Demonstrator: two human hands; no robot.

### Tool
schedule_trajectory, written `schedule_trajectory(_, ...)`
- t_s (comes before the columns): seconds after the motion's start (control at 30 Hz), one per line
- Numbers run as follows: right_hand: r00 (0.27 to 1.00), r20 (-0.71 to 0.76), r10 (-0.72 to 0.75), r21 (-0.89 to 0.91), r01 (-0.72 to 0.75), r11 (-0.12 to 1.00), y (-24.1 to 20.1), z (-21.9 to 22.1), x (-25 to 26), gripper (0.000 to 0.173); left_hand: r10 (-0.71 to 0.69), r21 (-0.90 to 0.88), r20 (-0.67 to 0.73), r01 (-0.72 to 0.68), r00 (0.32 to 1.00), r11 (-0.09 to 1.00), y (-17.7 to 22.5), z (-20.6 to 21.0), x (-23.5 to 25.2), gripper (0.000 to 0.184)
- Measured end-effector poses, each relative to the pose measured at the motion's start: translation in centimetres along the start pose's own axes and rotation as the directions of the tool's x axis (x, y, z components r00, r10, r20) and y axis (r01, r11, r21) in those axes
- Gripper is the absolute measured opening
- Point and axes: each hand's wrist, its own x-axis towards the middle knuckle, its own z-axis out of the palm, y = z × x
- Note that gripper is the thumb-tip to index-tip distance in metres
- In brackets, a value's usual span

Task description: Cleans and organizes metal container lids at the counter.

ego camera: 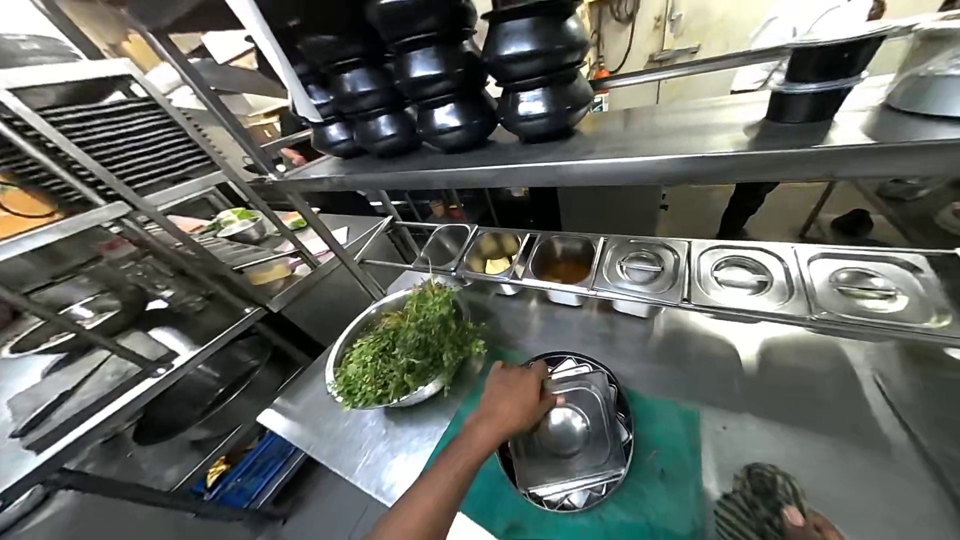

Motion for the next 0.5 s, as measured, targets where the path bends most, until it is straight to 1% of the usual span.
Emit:
schedule_trajectory(0.03, 0.995, 0.005, -0.1, -0.035, 0.1, 0.994, -0.6, 1.0, -0.5, 0.01, 0.102, -0.053, 0.039, -0.099, 0.994, 0.994, 0.1, -1.3, -0.7, 0.051)
schedule_trajectory(0.07, 0.971, 0.031, -0.237, -0.081, 0.239, 0.968, -1.3, 2.1, -1.2, 0.016, 0.224, -0.167, 0.048, -0.214, 0.973, 0.962, 0.1, -2.5, -1.2, 0.045)
schedule_trajectory(0.1, 0.916, 0.076, -0.394, -0.144, 0.401, 0.904, -2.0, 3.5, -2.0, 0.024, 0.321, -0.299, 0.019, -0.301, 0.947, 0.906, 0.2, -3.5, -1.7, 0.039)
schedule_trajectory(0.13, 0.833, 0.143, -0.535, -0.211, 0.554, 0.805, -2.6, 5.0, -2.6, 0.033, 0.371, -0.416, -0.033, -0.35, 0.928, 0.839, 0.6, -4.5, -1.9, 0.035)
schedule_trajectory(0.17, 0.74, 0.22, -0.636, -0.277, 0.672, 0.686, -3.1, 7.0, -3.2, 0.037, 0.394, -0.534, -0.088, -0.377, 0.915, 0.757, 1.4, -5.2, -2.1, 0.03)
schedule_trajectory(0.2, 0.641, 0.298, -0.707, -0.331, 0.764, 0.554, -3.4, 9.2, -3.5, 0.037, 0.42, -0.649, -0.123, -0.393, 0.899, 0.652, 2.5, -5.5, -2.3, 0.027)
schedule_trajectory(0.23, 0.533, 0.368, -0.762, -0.376, 0.835, 0.402, -3.5, 11.3, -3.5, 0.035, 0.459, -0.756, -0.133, -0.39, 0.878, 0.526, 3.9, -5.3, -2.8, 0.031)
schedule_trajectory(0.27, 0.444, 0.424, -0.789, -0.446, 0.861, 0.245, -3.5, 13.3, -3.0, 0.032, 0.496, -0.855, -0.128, -0.349, 0.859, 0.384, 5.5, -4.6, -3.5, 0.042)
schedule_trajectory(0.3, 0.403, 0.458, -0.792, -0.536, 0.836, 0.116, -3.6, 14.7, -2.2, 0.033, 0.505, -0.928, -0.133, -0.286, 0.853, 0.238, 7.2, -3.5, -4.0, 0.057)
schedule_trajectory(0.33, 0.383, 0.459, -0.802, -0.613, 0.79, 0.027, -3.8, 15.4, -1.0, 0.037, 0.488, -0.976, -0.149, -0.207, 0.86, 0.067, 8.6, -2.0, -4.0, 0.076)
schedule_trajectory(0.37, 0.379, 0.446, -0.811, -0.666, 0.746, -0.018, -4.3, 15.4, 0.1, 0.042, 0.464, -0.987, -0.158, -0.142, 0.872, -0.07, 9.9, -0.8, -3.7, 0.085)
schedule_trajectory(0.4, 0.388, 0.436, -0.812, -0.701, 0.713, -0.036, -5.2, 15.1, 1.2, 0.045, 0.445, -0.98, -0.185, -0.134, 0.876, -0.144, 11.0, 0.3, -3.2, 0.083)
schedule_trajectory(0.43, 0.414, 0.43, -0.802, -0.722, 0.692, -0.03, -6.4, 14.6, 2.1, 0.047, 0.406, -0.97, -0.23, -0.177, 0.885, -0.164, 12.2, 1.4, -2.8, 0.072)
schedule_trajectory(0.47, 0.464, 0.423, -0.778, -0.74, 0.673, -0.001, -7.9, 14.0, 3.0, 0.047, 0.331, -0.956, -0.284, -0.238, 0.9, -0.172, 13.7, 2.3, -2.6, 0.061)
schedule_trajectory(0.5, 0.529, 0.404, -0.746, -0.753, 0.656, 0.058, -9.5, 13.2, 3.9, 0.047, 0.258, -0.931, -0.356, -0.319, 0.898, -0.176, 15.1, 3.1, -2.5, 0.053)
